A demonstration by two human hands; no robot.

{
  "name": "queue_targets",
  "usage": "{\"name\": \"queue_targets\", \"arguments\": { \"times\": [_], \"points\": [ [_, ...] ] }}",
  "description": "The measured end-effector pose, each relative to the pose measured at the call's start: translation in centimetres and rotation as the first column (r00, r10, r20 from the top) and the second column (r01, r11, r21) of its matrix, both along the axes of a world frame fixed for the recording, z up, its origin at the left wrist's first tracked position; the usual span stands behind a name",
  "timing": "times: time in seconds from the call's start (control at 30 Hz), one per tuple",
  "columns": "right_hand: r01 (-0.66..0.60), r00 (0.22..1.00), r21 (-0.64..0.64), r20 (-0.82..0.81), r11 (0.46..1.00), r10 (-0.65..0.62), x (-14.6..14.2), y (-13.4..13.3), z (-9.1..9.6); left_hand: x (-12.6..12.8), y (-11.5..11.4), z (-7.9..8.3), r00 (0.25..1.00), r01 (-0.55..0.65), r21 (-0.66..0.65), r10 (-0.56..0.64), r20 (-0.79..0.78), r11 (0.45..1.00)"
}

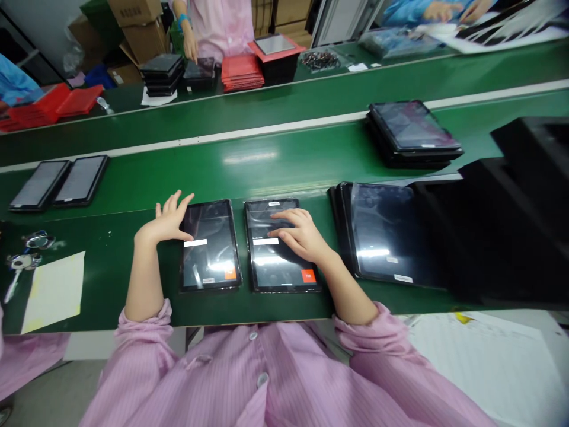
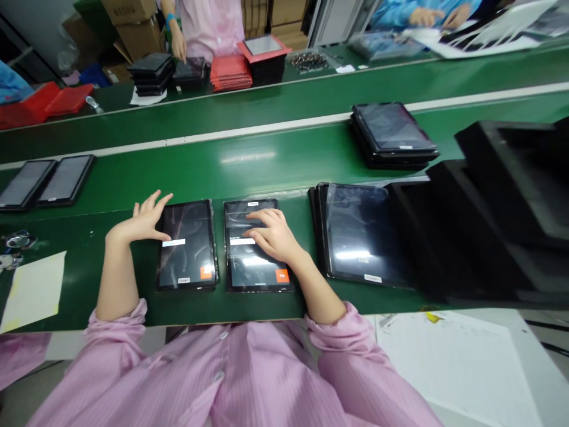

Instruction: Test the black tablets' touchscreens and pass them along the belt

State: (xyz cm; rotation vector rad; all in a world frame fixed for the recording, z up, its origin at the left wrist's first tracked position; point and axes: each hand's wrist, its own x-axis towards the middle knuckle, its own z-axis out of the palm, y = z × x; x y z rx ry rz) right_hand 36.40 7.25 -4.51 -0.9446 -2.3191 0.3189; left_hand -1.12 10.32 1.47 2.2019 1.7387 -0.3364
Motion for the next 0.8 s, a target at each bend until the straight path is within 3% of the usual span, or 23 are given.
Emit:
{"name": "queue_targets", "arguments": {
  "times": [0.2, 0.37, 0.53, 0.6, 0.67, 0.8],
  "points": [
    [-0.001, 1.000, 0.001, -0.004, 1.000, 0.001, 0.1, -0.1, 0.2, -0.3, -0.2, 0.1, 0.997, -0.046, -0.049, 0.042, -0.063, 0.998],
    [-0.010, 1.000, 0.021, -0.022, 1.000, 0.011, -0.1, -0.1, 0.2, -0.9, -0.7, 1.0, 0.996, 0.005, 0.077, -0.012, 0.089, 0.997],
    [-0.054, 0.994, 0.022, 0.100, 0.998, 0.051, -0.8, -0.4, 0.1, 2.4, 0.0, -0.7, 0.977, 0.128, 0.183, -0.155, 0.147, 0.975],
    [-0.002, 0.997, 0.044, 0.084, 0.999, -0.002, -0.5, -0.3, 0.2, 4.2, 0.4, -1.8, 0.964, 0.197, 0.232, -0.231, 0.131, 0.953],
    [0.129, 0.991, 0.038, -0.042, 0.991, -0.127, 0.2, 0.1, 0.1, 5.6, 0.6, -2.6, 0.950, 0.247, 0.279, -0.288, 0.118, 0.928],
    [0.407, 0.871, -0.118, -0.249, 0.906, -0.424, 1.5, 1.6, -1.6, 6.6, 0.6, -3.2, 0.936, 0.282, 0.345, -0.335, 0.105, 0.895]
  ]
}}
